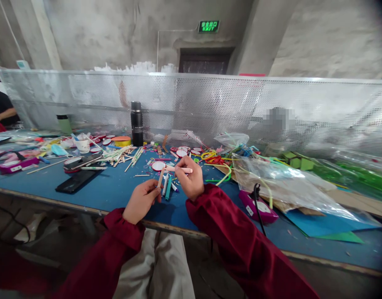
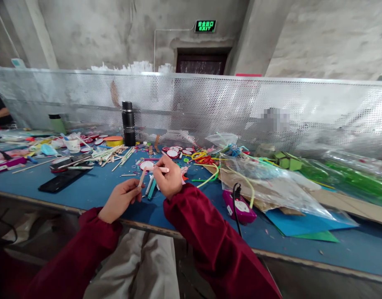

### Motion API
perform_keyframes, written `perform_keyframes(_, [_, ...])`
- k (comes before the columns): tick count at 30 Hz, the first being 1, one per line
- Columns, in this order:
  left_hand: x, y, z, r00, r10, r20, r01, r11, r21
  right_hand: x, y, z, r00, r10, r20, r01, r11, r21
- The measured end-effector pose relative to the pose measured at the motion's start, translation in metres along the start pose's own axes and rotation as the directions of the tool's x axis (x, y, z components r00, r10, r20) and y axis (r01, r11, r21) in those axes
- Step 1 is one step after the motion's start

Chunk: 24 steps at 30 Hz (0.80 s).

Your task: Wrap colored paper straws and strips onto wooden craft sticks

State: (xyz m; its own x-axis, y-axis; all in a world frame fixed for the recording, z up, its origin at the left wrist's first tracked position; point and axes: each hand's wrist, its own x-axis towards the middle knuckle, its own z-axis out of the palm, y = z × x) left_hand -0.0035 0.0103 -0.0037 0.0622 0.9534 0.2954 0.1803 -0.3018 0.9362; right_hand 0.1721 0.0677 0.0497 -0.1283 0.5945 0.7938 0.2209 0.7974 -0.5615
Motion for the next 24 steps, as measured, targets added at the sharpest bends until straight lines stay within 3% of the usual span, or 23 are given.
perform_keyframes(6, [0.000,-0.001,0.001,1.000,-0.013,0.001,0.013,1.000,0.000,-0.004,0.002,-0.001,0.999,-0.033,0.013,0.033,0.999,-0.016])
perform_keyframes(9, [0.000,-0.002,0.000,1.000,-0.009,-0.002,0.009,1.000,0.009,-0.008,-0.002,-0.001,0.986,-0.144,0.082,0.149,0.987,-0.060])
perform_keyframes(14, [0.000,-0.006,0.000,1.000,0.005,-0.008,-0.005,1.000,-0.011,-0.015,-0.007,0.005,0.885,-0.387,0.259,0.432,0.890,-0.147])
perform_keyframes(20, [-0.001,-0.013,-0.001,0.999,0.040,-0.016,-0.040,0.999,-0.003,-0.025,-0.003,0.018,0.787,-0.472,0.398,0.595,0.750,-0.288])
perform_keyframes(24, [-0.002,-0.010,-0.003,0.993,0.115,-0.025,-0.116,0.993,-0.027,-0.032,-0.006,0.025,0.750,-0.486,0.449,0.627,0.738,-0.250])
